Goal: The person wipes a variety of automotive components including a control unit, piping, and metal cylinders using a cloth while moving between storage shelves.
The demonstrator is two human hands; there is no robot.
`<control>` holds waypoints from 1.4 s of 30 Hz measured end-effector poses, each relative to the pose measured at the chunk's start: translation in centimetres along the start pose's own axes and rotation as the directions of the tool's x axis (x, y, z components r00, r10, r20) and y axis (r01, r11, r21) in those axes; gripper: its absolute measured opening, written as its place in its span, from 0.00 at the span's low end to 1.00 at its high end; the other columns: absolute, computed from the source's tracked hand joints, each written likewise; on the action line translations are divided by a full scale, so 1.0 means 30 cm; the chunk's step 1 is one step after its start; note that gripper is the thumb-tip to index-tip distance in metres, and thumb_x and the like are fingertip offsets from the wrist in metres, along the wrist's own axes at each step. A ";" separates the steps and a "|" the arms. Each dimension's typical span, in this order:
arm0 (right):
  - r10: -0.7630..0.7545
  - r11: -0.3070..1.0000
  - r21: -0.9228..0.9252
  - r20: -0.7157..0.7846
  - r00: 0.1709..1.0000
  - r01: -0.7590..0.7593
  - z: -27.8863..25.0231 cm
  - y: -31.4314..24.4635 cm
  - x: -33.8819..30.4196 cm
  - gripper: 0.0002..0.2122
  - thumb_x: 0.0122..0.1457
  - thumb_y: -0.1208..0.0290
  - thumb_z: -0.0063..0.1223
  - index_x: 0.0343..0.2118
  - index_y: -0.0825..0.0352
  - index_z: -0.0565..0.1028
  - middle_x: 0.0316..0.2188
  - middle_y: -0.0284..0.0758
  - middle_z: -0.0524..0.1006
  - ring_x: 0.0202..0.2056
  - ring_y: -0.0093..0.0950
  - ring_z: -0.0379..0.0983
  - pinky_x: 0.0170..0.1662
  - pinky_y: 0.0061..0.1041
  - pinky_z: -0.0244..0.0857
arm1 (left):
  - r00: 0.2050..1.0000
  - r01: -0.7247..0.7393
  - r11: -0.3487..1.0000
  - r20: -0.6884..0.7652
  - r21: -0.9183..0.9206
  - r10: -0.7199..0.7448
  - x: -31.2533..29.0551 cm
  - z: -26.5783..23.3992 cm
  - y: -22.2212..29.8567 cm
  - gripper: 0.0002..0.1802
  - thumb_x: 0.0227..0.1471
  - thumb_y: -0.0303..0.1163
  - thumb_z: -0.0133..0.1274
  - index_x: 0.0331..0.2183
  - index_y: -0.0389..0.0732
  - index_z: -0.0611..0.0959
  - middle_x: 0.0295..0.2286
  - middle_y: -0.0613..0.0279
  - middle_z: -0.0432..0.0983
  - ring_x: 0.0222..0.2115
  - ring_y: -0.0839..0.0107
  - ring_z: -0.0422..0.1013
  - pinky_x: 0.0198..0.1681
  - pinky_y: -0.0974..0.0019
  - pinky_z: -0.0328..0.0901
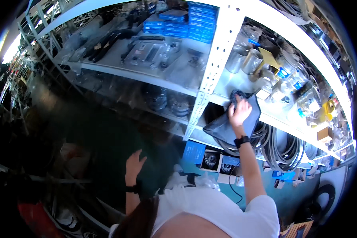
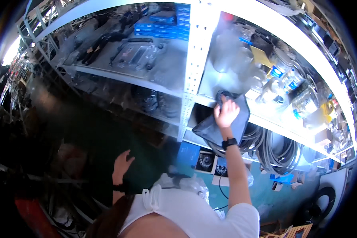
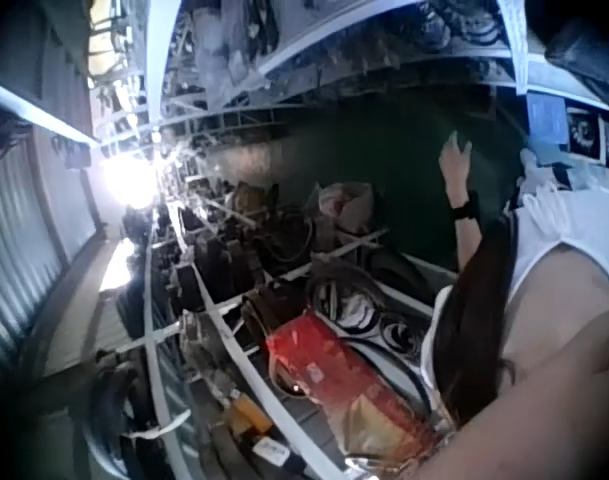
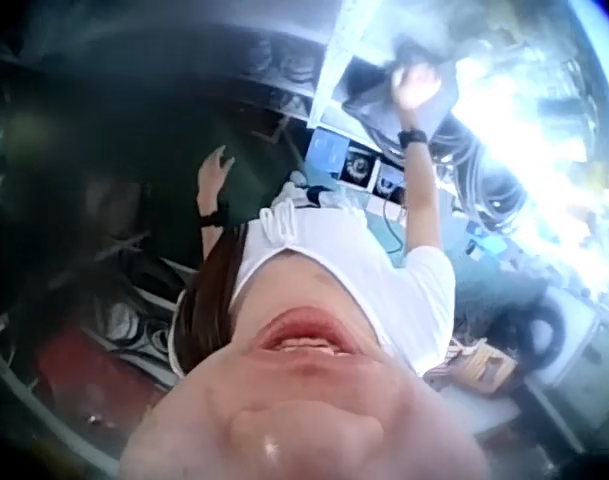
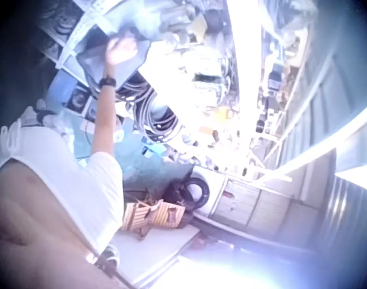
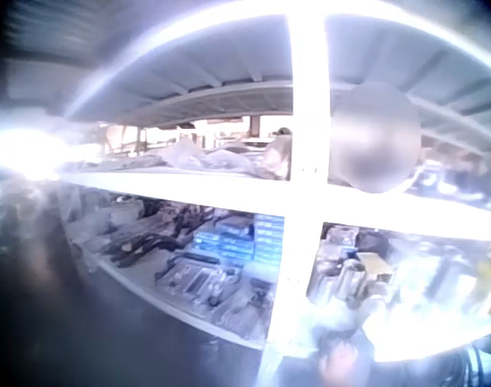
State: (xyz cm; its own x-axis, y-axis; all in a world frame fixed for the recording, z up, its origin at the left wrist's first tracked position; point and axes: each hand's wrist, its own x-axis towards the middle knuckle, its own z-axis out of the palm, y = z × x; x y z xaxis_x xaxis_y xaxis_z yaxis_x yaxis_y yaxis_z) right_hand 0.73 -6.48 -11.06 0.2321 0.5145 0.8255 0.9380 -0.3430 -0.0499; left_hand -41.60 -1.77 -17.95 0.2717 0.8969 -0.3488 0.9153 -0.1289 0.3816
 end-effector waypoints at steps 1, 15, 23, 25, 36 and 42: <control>-0.035 0.999 0.022 -0.061 0.997 0.037 0.016 -0.013 -0.003 0.20 0.40 0.66 0.48 0.40 0.63 0.70 0.28 0.37 0.69 0.33 0.33 0.65 0.40 0.32 0.54 | 0.982 -0.158 0.987 -0.104 -0.010 0.156 0.043 -0.025 0.028 0.24 0.46 0.39 0.49 0.45 0.39 0.70 0.41 0.51 0.69 0.42 0.58 0.66 0.45 0.62 0.60; 0.066 0.998 0.008 -0.088 0.994 -0.065 -0.008 -0.030 -0.026 0.18 0.42 0.69 0.45 0.40 0.64 0.69 0.33 0.39 0.69 0.38 0.35 0.63 0.44 0.33 0.50 | 0.479 -0.828 0.561 -0.502 0.016 0.721 0.281 -0.169 0.546 0.15 0.46 0.31 0.49 0.39 0.41 0.74 0.41 0.59 0.68 0.44 0.60 0.61 0.48 0.59 0.55; 0.296 0.954 -0.016 -0.125 0.947 -0.300 -0.008 -0.085 -0.019 0.16 0.45 0.74 0.43 0.40 0.68 0.68 0.32 0.40 0.68 0.37 0.37 0.62 0.48 0.33 0.48 | 0.242 -0.864 0.443 -0.572 0.241 0.784 0.402 -0.353 0.670 0.21 0.43 0.35 0.51 0.41 0.38 0.72 0.46 0.56 0.63 0.51 0.54 0.54 0.54 0.51 0.45; 0.305 0.945 -0.066 -0.164 0.938 -0.319 -0.011 -0.093 -0.016 0.15 0.46 0.75 0.42 0.40 0.68 0.68 0.31 0.40 0.68 0.37 0.37 0.62 0.48 0.33 0.48 | 0.202 -0.891 0.385 -0.548 0.242 0.812 0.451 -0.371 0.723 0.24 0.41 0.39 0.52 0.41 0.38 0.71 0.44 0.55 0.65 0.50 0.53 0.54 0.55 0.48 0.44; 0.494 0.860 -0.069 -0.139 0.858 -0.506 -0.049 -0.156 -0.026 0.13 0.53 0.74 0.40 0.41 0.70 0.66 0.37 0.43 0.68 0.42 0.39 0.61 0.50 0.34 0.49 | -0.021 -0.997 0.011 -0.441 0.071 0.897 0.389 -0.273 0.643 0.23 0.42 0.33 0.51 0.44 0.40 0.70 0.43 0.57 0.66 0.47 0.57 0.58 0.47 0.53 0.54; 0.552 0.802 0.394 -0.201 0.810 -0.449 -0.115 -0.476 0.008 0.13 0.56 0.78 0.36 0.45 0.72 0.62 0.41 0.42 0.67 0.44 0.32 0.63 0.50 0.28 0.52 | 0.171 -0.938 0.041 -0.356 -0.346 0.919 0.331 -0.147 0.506 0.33 0.40 0.38 0.55 0.48 0.36 0.63 0.45 0.50 0.61 0.46 0.54 0.59 0.48 0.57 0.55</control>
State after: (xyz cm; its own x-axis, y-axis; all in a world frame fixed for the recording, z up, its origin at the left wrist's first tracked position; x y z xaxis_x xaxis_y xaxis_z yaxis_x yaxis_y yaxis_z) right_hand -13.49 -4.17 -8.19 0.6535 0.0693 0.7538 0.7497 -0.1963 -0.6320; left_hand -26.32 7.04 -11.85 0.7814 0.1858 0.5957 -0.3202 -0.7000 0.6383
